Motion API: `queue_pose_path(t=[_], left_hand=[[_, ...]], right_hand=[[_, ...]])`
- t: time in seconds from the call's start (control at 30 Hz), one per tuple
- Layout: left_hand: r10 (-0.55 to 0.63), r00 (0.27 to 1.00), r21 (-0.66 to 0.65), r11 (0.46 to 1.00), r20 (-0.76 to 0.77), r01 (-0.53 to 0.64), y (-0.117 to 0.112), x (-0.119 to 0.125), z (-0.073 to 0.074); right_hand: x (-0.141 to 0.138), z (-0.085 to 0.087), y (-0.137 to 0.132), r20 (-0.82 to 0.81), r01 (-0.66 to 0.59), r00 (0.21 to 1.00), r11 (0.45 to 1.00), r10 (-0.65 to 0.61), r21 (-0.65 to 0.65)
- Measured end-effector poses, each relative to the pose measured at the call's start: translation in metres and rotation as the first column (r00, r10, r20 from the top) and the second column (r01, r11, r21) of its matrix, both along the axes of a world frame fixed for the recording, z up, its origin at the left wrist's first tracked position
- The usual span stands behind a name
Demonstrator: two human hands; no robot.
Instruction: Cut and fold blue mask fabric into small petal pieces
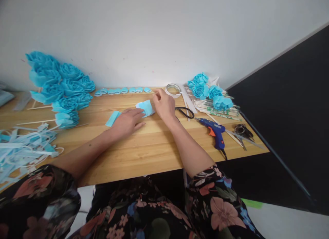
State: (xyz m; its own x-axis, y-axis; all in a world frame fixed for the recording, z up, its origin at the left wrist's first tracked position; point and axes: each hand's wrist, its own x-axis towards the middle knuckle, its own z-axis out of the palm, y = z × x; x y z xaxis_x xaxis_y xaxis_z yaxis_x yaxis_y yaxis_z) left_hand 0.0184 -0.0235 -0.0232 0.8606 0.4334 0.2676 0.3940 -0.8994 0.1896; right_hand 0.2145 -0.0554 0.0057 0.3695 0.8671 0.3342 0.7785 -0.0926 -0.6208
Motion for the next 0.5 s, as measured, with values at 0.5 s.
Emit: queue_pose_path(t=[0.5], left_hand=[[-0.005,0.997,-0.061,0.998,-0.073,0.001,0.002,-0.005,0.007]], right_hand=[[-0.005,-0.009,-0.003,0.198,-0.253,0.924,0.913,0.326,-0.321]])
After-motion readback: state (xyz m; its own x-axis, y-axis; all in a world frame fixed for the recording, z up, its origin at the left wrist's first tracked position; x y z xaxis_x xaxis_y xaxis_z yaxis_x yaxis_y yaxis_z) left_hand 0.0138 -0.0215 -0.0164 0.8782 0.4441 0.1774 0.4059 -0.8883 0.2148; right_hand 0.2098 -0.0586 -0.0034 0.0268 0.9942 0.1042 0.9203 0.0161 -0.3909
